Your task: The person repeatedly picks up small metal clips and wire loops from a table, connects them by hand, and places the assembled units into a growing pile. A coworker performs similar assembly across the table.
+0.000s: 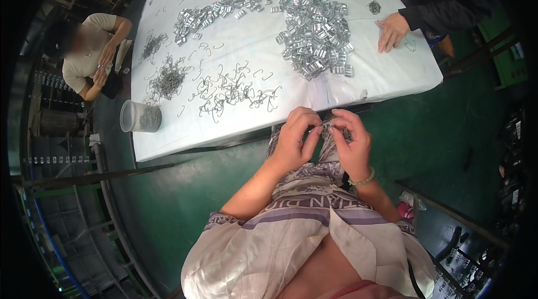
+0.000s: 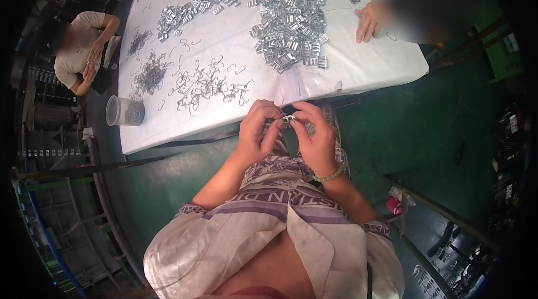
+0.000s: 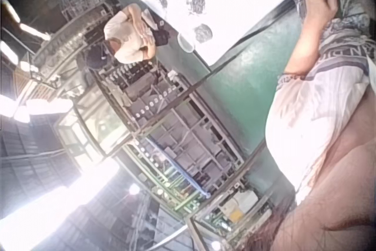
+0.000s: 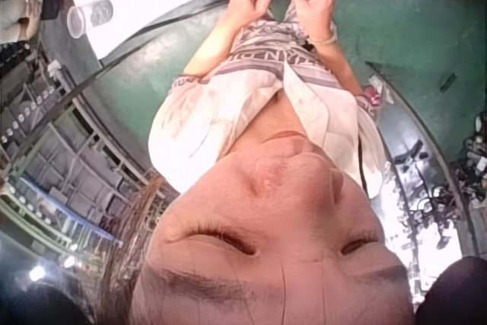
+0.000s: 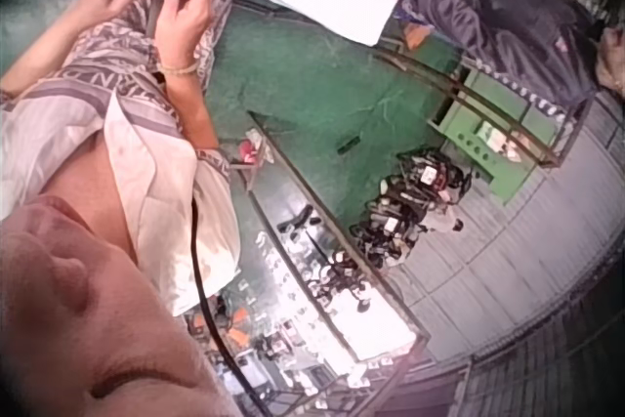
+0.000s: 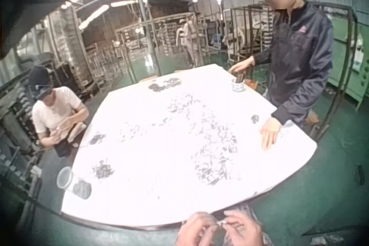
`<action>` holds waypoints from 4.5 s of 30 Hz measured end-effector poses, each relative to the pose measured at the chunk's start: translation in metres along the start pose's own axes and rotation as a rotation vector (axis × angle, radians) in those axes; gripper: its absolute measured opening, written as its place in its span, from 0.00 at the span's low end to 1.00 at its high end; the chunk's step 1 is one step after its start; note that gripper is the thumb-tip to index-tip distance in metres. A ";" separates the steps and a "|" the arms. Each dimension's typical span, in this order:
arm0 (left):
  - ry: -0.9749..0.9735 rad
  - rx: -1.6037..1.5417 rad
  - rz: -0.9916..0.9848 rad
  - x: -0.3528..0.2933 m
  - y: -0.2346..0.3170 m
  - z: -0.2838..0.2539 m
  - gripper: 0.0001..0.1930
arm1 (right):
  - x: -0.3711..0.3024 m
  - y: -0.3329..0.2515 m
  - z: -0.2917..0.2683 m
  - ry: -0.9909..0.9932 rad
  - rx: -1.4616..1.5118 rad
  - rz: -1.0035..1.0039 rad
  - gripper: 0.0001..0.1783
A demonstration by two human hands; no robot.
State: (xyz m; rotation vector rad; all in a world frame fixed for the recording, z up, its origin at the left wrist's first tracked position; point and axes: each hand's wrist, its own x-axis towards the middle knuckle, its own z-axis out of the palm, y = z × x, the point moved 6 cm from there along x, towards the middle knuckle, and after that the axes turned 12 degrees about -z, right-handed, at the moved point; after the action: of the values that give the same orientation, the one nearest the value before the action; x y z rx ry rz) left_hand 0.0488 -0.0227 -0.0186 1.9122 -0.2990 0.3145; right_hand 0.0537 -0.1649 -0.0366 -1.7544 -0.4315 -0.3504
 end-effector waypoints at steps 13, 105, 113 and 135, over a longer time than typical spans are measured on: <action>-0.013 -0.064 -0.014 -0.003 0.004 -0.003 0.07 | 0.037 0.057 -0.029 0.007 -0.180 -0.066 0.16; 0.127 1.393 -0.486 0.134 -0.201 -0.163 0.09 | -0.001 0.015 -0.021 0.019 0.187 0.082 0.15; -0.347 -0.230 -0.200 0.050 -0.016 -0.036 0.03 | 0.001 0.013 -0.017 0.005 0.105 0.067 0.16; -0.327 -0.006 -0.057 0.005 0.000 0.004 0.09 | -0.004 0.003 -0.008 -0.040 0.016 0.002 0.16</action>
State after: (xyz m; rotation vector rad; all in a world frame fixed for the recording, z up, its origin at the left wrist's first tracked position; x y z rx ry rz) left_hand 0.0542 -0.0271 -0.0184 1.9599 -0.4593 -0.0400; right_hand 0.0518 -0.1741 -0.0395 -1.7485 -0.4605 -0.3099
